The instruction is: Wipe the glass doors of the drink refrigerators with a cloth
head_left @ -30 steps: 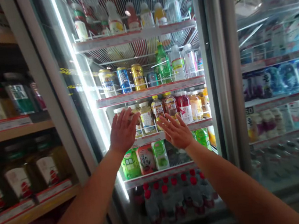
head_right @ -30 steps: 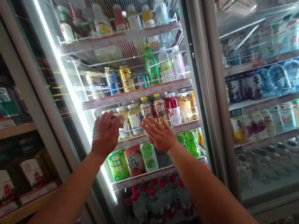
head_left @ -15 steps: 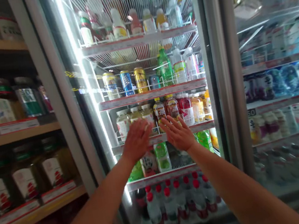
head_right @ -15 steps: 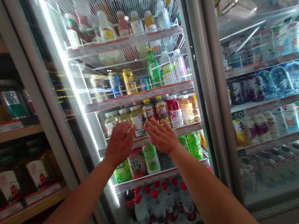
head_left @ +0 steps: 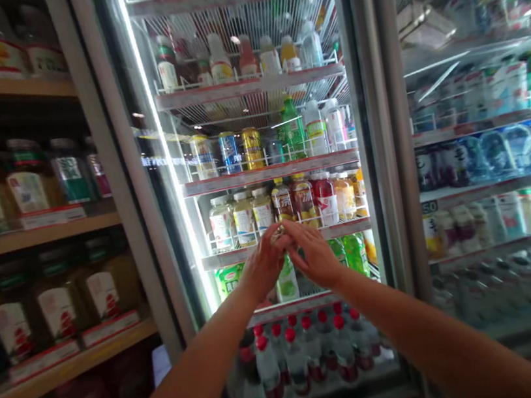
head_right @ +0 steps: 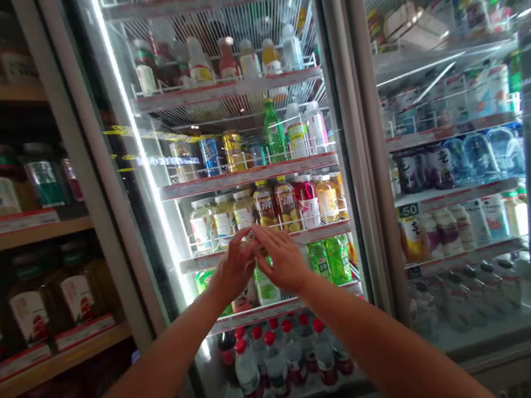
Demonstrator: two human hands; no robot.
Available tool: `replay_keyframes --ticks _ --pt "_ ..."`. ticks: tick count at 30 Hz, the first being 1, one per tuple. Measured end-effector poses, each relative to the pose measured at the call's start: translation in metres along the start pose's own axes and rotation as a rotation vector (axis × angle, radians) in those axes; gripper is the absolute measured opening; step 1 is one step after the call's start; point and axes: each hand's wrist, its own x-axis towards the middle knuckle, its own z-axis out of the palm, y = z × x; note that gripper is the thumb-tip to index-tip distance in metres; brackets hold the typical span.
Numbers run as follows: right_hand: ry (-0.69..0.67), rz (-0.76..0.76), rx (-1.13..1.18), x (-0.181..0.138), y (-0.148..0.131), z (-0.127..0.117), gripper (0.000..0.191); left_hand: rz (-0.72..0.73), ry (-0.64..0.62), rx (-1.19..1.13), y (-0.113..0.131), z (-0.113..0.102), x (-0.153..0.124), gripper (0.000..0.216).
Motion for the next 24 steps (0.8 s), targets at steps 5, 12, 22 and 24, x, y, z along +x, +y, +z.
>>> replay_keyframes --ticks 5,12,22,24 --pt "-0.008 0.082 0.091 -0.013 -0.008 -0.008 0.086 0.025 0.077 -0.046 0.017 0.006 0.013 0.069" --pt "-0.195 0.163 0.117 -0.031 0.01 -0.026 0.059 0.245 -0.08 0.066 0.032 0.004 0.013 0.067" --pt "0.219 0.055 -0.333 -0.038 0.099 -0.058 0.06 -0.282 0.074 0.396 -0.041 0.001 -0.03 0.071" --pt "0.116 -0.029 -0.389 -0.058 0.102 -0.048 0.067 -0.313 0.139 0.367 -0.043 0.012 -0.037 0.07"
